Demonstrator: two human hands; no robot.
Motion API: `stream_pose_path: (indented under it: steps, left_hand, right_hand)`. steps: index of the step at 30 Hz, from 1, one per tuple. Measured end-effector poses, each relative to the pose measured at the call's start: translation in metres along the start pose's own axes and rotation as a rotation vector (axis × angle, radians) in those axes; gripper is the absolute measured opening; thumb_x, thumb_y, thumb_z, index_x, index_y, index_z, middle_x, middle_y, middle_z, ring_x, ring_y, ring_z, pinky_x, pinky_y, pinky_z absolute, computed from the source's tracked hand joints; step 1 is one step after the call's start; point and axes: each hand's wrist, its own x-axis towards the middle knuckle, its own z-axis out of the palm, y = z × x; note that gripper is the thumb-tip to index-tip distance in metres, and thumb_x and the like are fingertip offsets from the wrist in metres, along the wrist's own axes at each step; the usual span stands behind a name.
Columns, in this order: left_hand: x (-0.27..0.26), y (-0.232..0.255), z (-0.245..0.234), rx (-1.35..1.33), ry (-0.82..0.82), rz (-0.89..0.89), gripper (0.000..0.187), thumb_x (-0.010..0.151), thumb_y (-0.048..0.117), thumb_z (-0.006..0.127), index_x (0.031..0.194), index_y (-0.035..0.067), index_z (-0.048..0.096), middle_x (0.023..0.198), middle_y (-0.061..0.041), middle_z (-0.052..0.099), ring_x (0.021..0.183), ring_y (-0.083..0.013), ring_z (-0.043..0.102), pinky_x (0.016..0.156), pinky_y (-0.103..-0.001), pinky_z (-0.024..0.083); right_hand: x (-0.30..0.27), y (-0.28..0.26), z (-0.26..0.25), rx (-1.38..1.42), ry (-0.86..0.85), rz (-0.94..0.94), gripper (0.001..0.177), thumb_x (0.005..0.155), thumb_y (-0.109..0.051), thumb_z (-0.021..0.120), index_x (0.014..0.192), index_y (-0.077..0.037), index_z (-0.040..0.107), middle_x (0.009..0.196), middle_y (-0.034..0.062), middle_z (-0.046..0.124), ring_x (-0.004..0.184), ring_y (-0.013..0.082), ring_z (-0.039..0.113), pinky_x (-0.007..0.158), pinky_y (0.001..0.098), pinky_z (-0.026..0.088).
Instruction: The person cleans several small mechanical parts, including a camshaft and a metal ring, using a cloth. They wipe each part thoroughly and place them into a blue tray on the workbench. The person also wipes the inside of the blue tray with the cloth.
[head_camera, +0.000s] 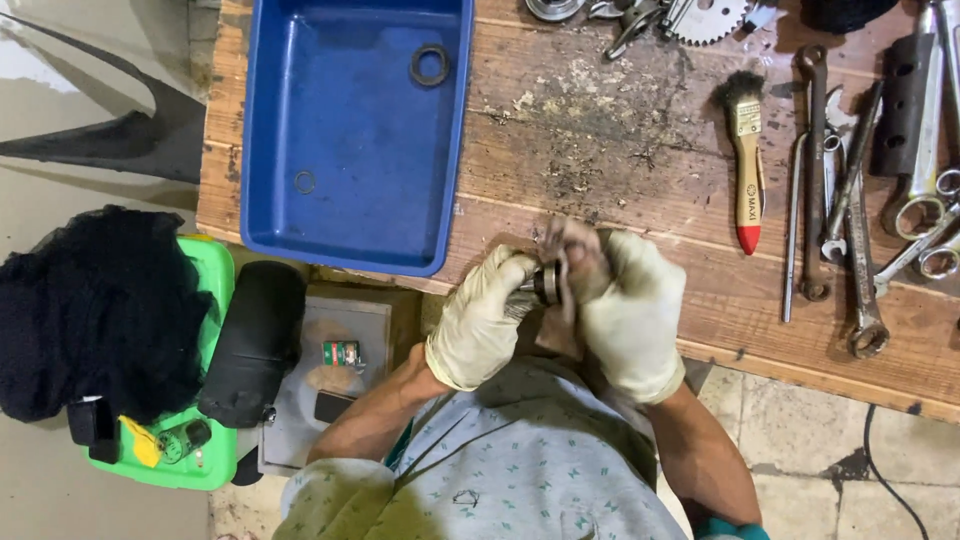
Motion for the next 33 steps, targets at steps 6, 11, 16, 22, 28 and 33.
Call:
stream_pose_path:
  steps: [6,11,16,22,28,33]
  left_hand:
    - [0.018,0.025,-0.010,-0.078,0.037,-0.107,0.023,0.097,0.011,0.066,0.119,0.011,0.064,0.102,-0.011,0.069,0.101,-0.0336,0.071,0.093,-0.044,0.057]
    - [-0.002,-0.016,0.016,0.090,0.093,-0.008,0.029,0.096,0.015,0.067,0.123,0.004,0.062,0.115,-0.020,0.068,0.110,-0.0391,0.068,0.098,-0.046,0.054]
    - [-0.008,-0.013,0.031,0.381,0.162,0.163,0.036,0.094,0.007,0.062,0.128,-0.004,0.062,0.125,-0.027,0.066,0.115,-0.0401,0.067,0.101,-0.047,0.053]
    - [-0.008,-0.024,0.040,0.344,0.092,0.127,0.032,0.098,0.020,0.058,0.128,0.009,0.063,0.119,-0.015,0.068,0.109,-0.0351,0.068,0.095,-0.046,0.055]
    - [0.010,0.012,0.008,0.030,-0.064,-0.080,0.028,0.097,0.028,0.066,0.124,0.021,0.061,0.105,-0.002,0.070,0.102,-0.0263,0.070,0.093,-0.038,0.057]
    - [0.037,0.043,-0.018,-0.332,-0.051,-0.253,0.020,0.098,0.018,0.061,0.113,0.005,0.062,0.098,-0.021,0.070,0.098,-0.0424,0.070,0.087,-0.052,0.055]
  right_hand:
    - [0.016,-0.005,-0.011,0.511,0.046,0.250,0.036,0.102,-0.008,0.064,0.126,0.018,0.060,0.101,0.0245,0.064,0.095,0.0281,0.063,0.085,0.0416,0.058]
    - [0.002,0.024,-0.010,0.210,-0.070,-0.116,0.018,0.087,-0.005,0.075,0.104,-0.009,0.077,0.094,0.0143,0.071,0.085,0.0286,0.069,0.075,0.0413,0.057]
    - [-0.012,0.065,0.004,-0.277,-0.201,-0.421,0.020,0.096,-0.028,0.067,0.112,-0.018,0.073,0.117,0.0078,0.072,0.098,0.0333,0.070,0.065,0.0486,0.059]
    - [0.001,0.071,0.019,-0.314,-0.086,-0.222,0.035,0.105,-0.044,0.049,0.079,-0.026,0.063,0.068,-0.0039,0.056,0.064,0.0257,0.064,0.059,0.0352,0.050]
    - [0.014,0.042,0.007,0.496,0.039,0.104,0.039,0.105,-0.042,0.049,0.080,-0.017,0.063,0.066,0.0049,0.059,0.058,0.0229,0.061,0.059,0.0319,0.049]
    - [0.005,0.016,0.008,0.650,0.026,0.051,0.031,0.104,-0.035,0.054,0.097,-0.007,0.065,0.085,0.0129,0.059,0.078,0.0293,0.061,0.075,0.0381,0.051]
